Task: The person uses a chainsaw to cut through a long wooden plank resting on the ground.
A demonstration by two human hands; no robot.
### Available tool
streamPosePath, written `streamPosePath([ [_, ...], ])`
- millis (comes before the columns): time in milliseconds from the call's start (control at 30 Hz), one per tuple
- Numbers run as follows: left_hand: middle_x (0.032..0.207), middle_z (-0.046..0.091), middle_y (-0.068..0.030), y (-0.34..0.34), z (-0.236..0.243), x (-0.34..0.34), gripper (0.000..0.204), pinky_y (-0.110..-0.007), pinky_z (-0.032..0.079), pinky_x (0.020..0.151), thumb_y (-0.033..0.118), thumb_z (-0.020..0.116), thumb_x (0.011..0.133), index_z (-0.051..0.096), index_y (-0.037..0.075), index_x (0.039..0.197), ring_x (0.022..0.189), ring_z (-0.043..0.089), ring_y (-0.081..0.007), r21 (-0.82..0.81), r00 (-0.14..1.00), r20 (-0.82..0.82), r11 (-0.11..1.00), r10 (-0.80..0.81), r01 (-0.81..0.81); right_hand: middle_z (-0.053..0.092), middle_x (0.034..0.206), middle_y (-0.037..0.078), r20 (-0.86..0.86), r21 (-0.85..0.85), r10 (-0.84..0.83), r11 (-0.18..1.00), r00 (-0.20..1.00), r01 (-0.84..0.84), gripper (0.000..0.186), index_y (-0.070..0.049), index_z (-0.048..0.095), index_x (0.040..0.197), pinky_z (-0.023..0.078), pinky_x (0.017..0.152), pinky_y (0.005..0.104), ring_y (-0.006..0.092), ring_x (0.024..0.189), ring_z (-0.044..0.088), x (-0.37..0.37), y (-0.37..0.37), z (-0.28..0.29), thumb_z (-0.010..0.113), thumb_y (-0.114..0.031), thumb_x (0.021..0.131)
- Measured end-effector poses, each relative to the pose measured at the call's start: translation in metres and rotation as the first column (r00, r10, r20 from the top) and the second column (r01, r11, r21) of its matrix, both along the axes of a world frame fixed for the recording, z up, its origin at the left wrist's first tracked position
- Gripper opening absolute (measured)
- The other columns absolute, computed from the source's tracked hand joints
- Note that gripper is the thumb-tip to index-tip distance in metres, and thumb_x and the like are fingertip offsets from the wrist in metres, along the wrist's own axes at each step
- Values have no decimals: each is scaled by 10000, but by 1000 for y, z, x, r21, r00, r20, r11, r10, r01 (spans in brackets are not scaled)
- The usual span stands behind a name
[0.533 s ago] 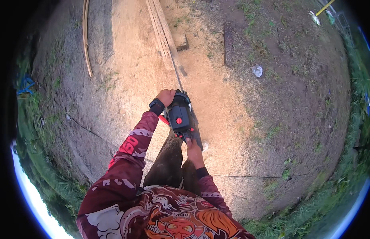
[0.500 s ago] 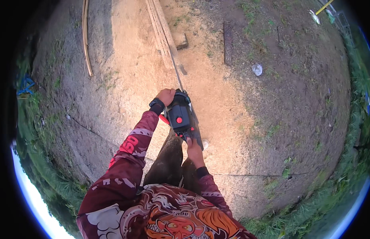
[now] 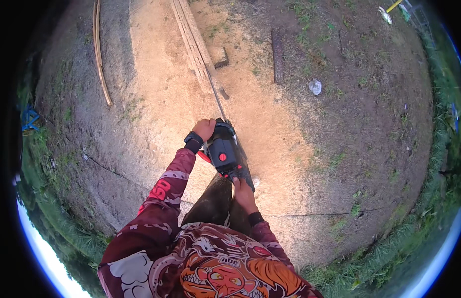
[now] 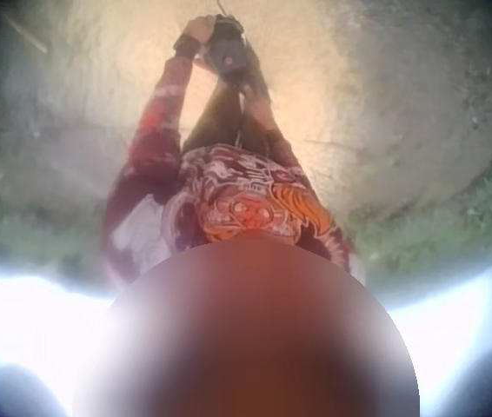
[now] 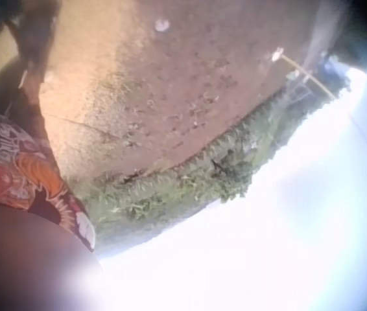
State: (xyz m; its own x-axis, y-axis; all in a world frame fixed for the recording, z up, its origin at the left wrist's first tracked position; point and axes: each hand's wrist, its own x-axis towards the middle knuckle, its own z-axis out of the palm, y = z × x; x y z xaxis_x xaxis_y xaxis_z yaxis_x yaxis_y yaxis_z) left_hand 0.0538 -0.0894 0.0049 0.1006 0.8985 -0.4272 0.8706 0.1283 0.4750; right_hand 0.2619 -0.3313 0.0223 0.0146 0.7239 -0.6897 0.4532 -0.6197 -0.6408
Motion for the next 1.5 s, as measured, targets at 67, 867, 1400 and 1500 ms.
streamPosePath([
  [67,935,671,-326,20,-20,-42,425,-543,523,842,299,381,994,626,-41,922,889,656,-499,115,997,-58,992,-41,47,633,1125,348,-23,-2,51,999,998,-51,598,33,573,1187,458,916,554,529,1111,578,-21,28,13,353,-506,1051],
  [867,991,666,-328,24,44,-37,473,-537,518,877,352,366,1001,658,-18,962,948,650,-494,-25,995,97,1000,-11,13,628,1085,388,71,-116,89,990,993,-80,604,16,556,1200,442,886,618,574,1051,581,-25,39,107,357,-531,1035],
  [1400,1061,692,-283,4,41,-31,462,-527,527,913,343,373,998,678,1,1058,997,674,-454,-145,995,102,989,-4,18,631,1153,349,117,-27,307,952,944,-306,655,61,576,1271,455,940,494,494,1124,600,-21,27,156,349,-514,1054],
  [1500,1074,690,-293,6,33,-30,552,-517,510,944,407,359,990,706,-18,1051,1026,664,-460,-165,994,110,986,27,-9,609,1177,341,119,41,344,935,931,-351,574,49,534,1297,475,899,518,517,1063,604,-15,19,134,408,-450,1043],
])
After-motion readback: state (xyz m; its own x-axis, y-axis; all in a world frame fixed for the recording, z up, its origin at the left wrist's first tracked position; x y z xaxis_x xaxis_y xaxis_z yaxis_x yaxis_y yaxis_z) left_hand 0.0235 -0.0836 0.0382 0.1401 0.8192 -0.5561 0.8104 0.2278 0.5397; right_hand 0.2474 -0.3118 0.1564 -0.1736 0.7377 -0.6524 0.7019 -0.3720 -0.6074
